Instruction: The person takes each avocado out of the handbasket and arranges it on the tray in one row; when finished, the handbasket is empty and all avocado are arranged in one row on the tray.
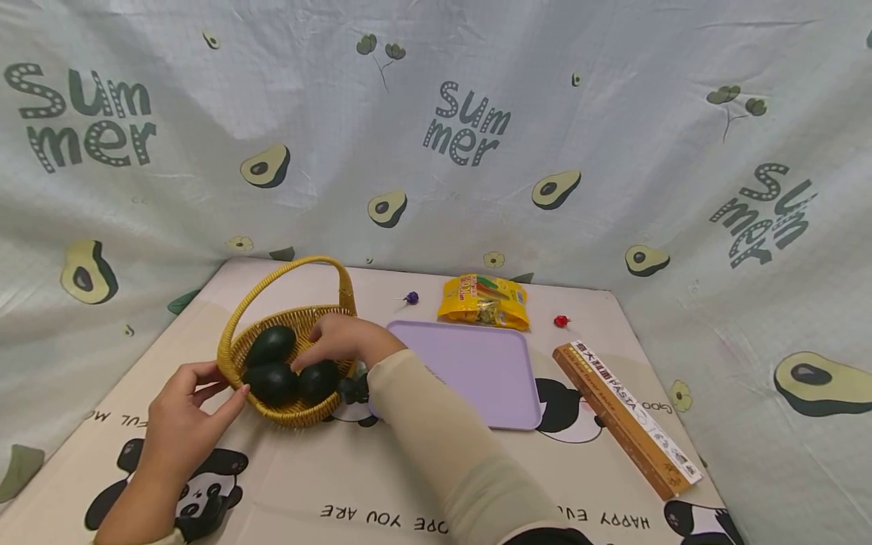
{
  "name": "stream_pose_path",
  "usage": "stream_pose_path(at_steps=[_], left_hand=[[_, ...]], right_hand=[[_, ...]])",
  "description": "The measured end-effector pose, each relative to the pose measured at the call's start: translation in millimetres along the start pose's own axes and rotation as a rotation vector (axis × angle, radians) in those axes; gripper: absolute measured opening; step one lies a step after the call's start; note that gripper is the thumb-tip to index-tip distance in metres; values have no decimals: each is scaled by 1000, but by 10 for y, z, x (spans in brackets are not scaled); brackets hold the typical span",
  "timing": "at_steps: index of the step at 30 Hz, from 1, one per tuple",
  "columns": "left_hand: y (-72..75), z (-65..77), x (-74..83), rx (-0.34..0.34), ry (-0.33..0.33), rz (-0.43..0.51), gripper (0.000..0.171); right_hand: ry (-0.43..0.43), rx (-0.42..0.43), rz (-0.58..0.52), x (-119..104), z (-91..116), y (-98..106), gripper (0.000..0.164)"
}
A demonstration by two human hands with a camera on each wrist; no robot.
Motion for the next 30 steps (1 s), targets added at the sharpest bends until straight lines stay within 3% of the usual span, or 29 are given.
stream_pose_path(at_steps=[11, 17, 30], left_hand=[[3, 13, -8, 4, -2, -11, 50], [19, 24, -7, 1, 9, -19, 49], [-2, 21, -10, 11, -8, -8, 51]], right_hand=[[-32, -51, 4, -8, -84, -94, 73], [-104, -70, -23, 33, -132, -163, 68], [-77, -44, 121, 50, -198, -225, 60]])
Point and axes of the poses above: each hand's wrist, its own z-axis away from the middle knuckle, its own y-axis out of the back of the hand, x = y × z, the point moved 8 cm from there along -z, towards the middle knuckle, and after that the axes turned 9 degrees about x, right-handed, at the moved point
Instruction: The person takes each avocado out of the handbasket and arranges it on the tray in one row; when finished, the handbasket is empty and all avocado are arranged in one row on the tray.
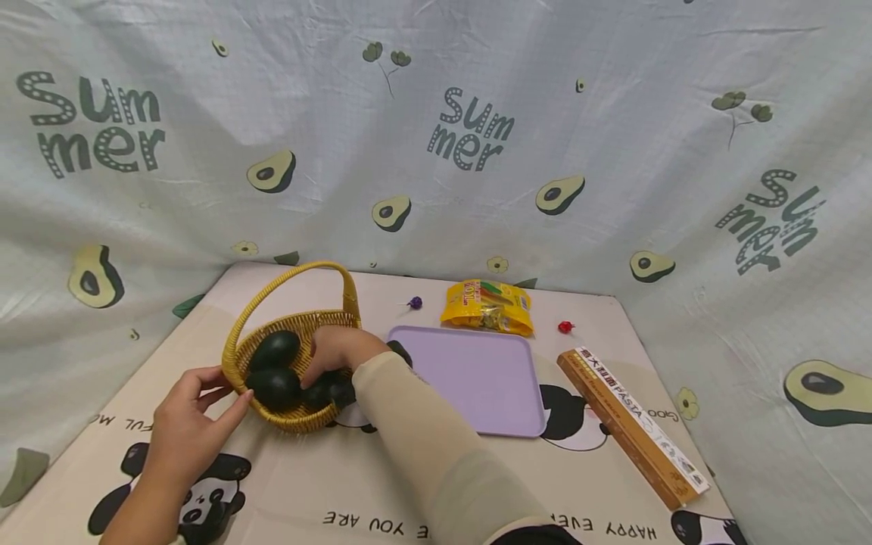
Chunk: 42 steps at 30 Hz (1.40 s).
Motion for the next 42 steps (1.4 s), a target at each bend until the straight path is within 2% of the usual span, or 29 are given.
stream_pose_path(at_steps=[6, 14, 26, 32, 42], left_hand=[[-11, 0, -5, 4, -8, 3, 51], [-6, 5, -8, 4, 1, -1, 51], [-15, 3, -7, -3, 10, -5, 50], [-19, 9, -22, -6, 17, -2, 50], [-21, -8, -32, -2, 7, -7, 50]], right_hand=[[3, 8, 48, -24, -25, -45, 72], [-46, 28, 76, -20, -40, -44, 73], [-34, 66, 108, -43, -41, -31, 80], [3, 60, 69, -61, -33, -29, 75], [26, 61, 79, -67, -48, 19, 59]])
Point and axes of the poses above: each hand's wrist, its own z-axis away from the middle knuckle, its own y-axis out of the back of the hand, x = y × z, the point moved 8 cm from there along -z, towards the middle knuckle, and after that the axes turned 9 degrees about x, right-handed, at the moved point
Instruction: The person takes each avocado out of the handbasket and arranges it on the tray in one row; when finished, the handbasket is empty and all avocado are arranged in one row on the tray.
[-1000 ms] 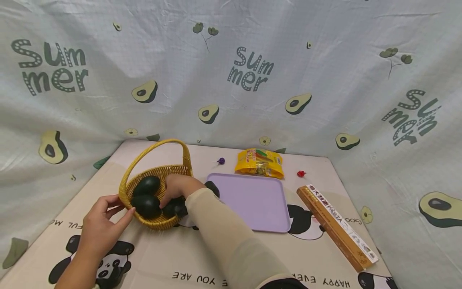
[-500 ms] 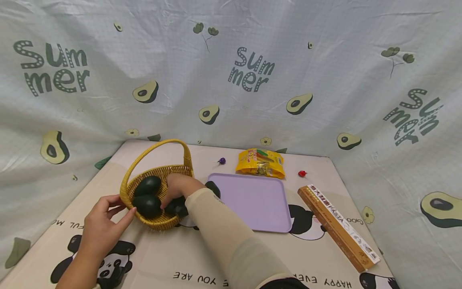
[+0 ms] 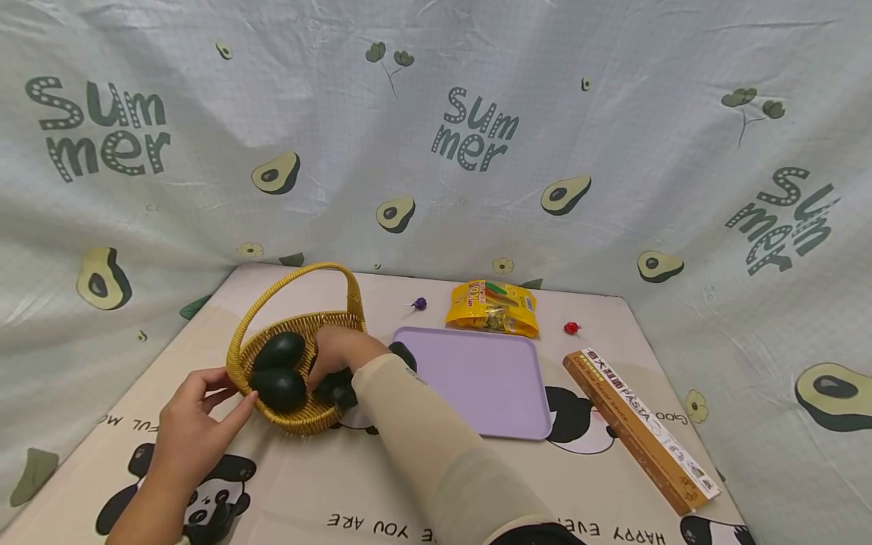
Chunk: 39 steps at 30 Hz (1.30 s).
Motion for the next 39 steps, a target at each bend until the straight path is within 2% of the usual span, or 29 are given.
stream_pose_path(at_steps=[6, 12, 20, 28, 33, 36, 39], left_hand=[[14, 0, 24, 2, -7, 5, 50], [26, 4, 37, 3, -11, 13, 50], [20, 10, 28, 0, -12, 11, 51], [18, 3, 19, 4, -13, 13, 51], [11, 0, 5, 4, -6, 12, 51], [7, -4, 3, 2, -5, 10, 51], [5, -8, 4, 0, -5, 6, 51]], right_hand=[[7, 28, -40, 4, -12, 60, 68], [0, 43, -113, 53, -32, 74, 65], [51, 51, -180, 64, 27, 130, 63], [37, 59, -320, 120, 100, 177, 55], [90, 104, -314, 93, 135, 265, 42], [117, 125, -318, 95, 146, 304, 47], [146, 123, -327, 104, 162, 315, 60]])
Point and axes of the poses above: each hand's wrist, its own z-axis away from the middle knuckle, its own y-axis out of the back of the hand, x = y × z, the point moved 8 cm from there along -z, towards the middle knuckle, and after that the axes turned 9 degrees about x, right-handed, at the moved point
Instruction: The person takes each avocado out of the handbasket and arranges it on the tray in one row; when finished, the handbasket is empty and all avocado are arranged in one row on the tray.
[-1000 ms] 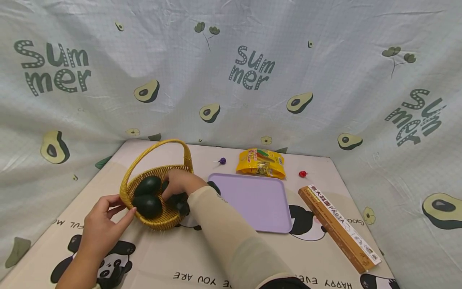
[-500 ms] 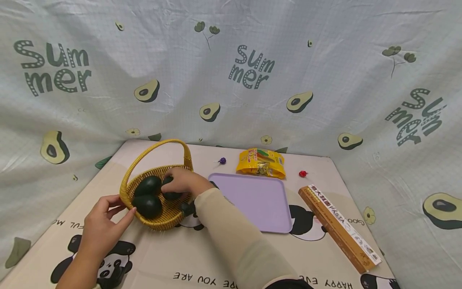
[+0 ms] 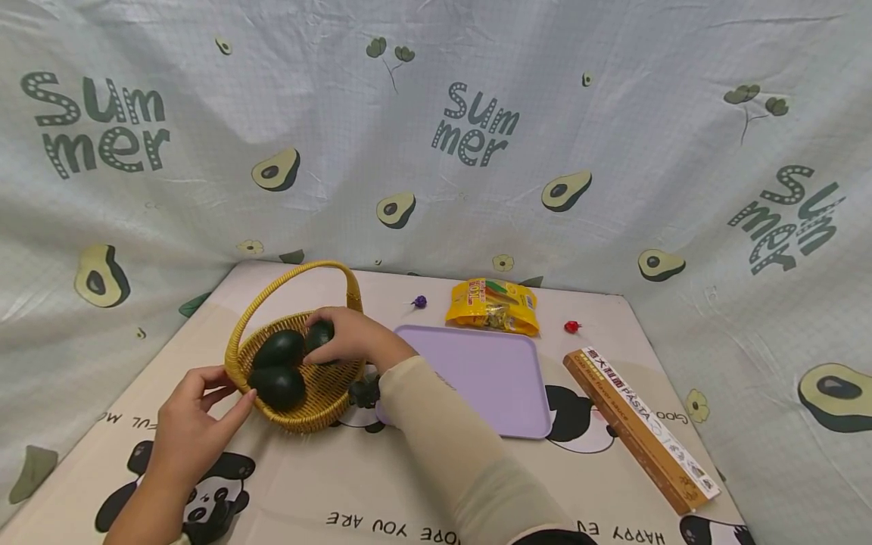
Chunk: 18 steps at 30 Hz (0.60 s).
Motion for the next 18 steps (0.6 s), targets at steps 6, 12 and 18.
stream_pose_path(at_steps=[6, 12, 18], left_hand=[[6, -8, 11, 0, -2, -6, 50], [0, -19, 1, 1, -7, -6, 50], [-7, -25, -16, 1, -7, -1, 51]], right_hand=[[28, 11, 7, 2, 61, 59, 67], [26, 31, 6, 18, 103, 148, 69], [51, 30, 29, 49, 132, 209, 74]])
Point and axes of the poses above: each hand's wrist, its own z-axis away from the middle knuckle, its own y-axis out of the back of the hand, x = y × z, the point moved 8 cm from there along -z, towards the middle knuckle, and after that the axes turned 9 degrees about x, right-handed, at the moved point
